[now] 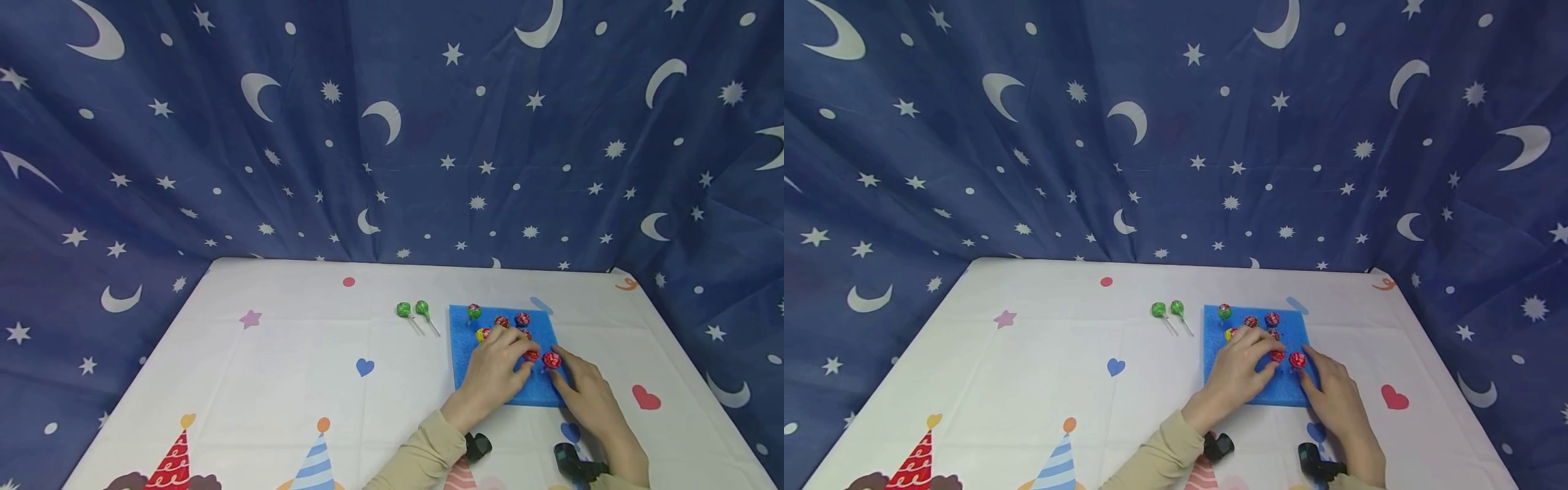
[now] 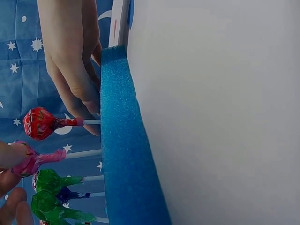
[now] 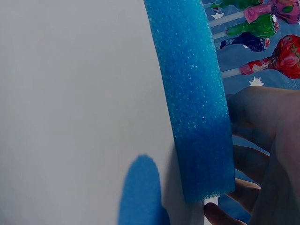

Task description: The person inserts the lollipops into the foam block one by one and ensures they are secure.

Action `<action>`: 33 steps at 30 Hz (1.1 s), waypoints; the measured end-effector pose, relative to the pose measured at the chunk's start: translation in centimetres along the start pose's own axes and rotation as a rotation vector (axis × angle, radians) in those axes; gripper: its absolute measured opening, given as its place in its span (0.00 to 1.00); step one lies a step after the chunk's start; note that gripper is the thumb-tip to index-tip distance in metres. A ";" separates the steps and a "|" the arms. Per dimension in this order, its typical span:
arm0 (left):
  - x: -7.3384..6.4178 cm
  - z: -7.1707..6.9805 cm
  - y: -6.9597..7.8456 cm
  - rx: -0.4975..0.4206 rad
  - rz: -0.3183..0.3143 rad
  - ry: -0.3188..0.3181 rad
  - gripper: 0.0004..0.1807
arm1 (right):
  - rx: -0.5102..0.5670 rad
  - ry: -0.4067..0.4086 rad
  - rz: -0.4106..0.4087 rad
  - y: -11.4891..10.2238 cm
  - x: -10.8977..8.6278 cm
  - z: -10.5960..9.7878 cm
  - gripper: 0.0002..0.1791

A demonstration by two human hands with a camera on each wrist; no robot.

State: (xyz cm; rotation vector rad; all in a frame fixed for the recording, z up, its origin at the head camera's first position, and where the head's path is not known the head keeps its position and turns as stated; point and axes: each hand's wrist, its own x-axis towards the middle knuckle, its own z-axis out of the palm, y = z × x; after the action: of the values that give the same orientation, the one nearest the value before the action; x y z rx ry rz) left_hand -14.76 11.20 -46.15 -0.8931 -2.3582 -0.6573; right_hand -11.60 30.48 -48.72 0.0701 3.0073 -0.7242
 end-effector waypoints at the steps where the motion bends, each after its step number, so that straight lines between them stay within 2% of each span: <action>1: 0.0 0.0 0.0 0.003 0.003 -0.003 0.10 | -0.001 0.001 -0.001 0.0 0.0 0.0 0.35; 7: -0.2 0.2 0.2 0.011 0.021 -0.001 0.10 | -0.002 0.006 -0.003 0.0 0.0 0.0 0.34; 13: -0.4 0.2 0.3 0.000 0.004 -0.005 0.09 | -0.001 0.015 -0.010 0.0 -0.1 0.0 0.34; 24: -0.7 0.7 0.2 0.012 -0.010 0.045 0.10 | 0.000 0.015 -0.006 -0.1 -0.1 0.0 0.34; 33: -0.8 0.2 0.0 -0.050 -0.045 0.015 0.11 | 0.001 0.007 0.001 0.0 0.0 -0.1 0.35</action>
State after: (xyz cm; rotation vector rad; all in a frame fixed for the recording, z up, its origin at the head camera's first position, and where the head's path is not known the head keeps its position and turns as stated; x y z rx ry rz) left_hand -14.33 10.98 -46.83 -0.8557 -2.3644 -0.7412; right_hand -11.58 30.55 -48.67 0.0751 3.0134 -0.7276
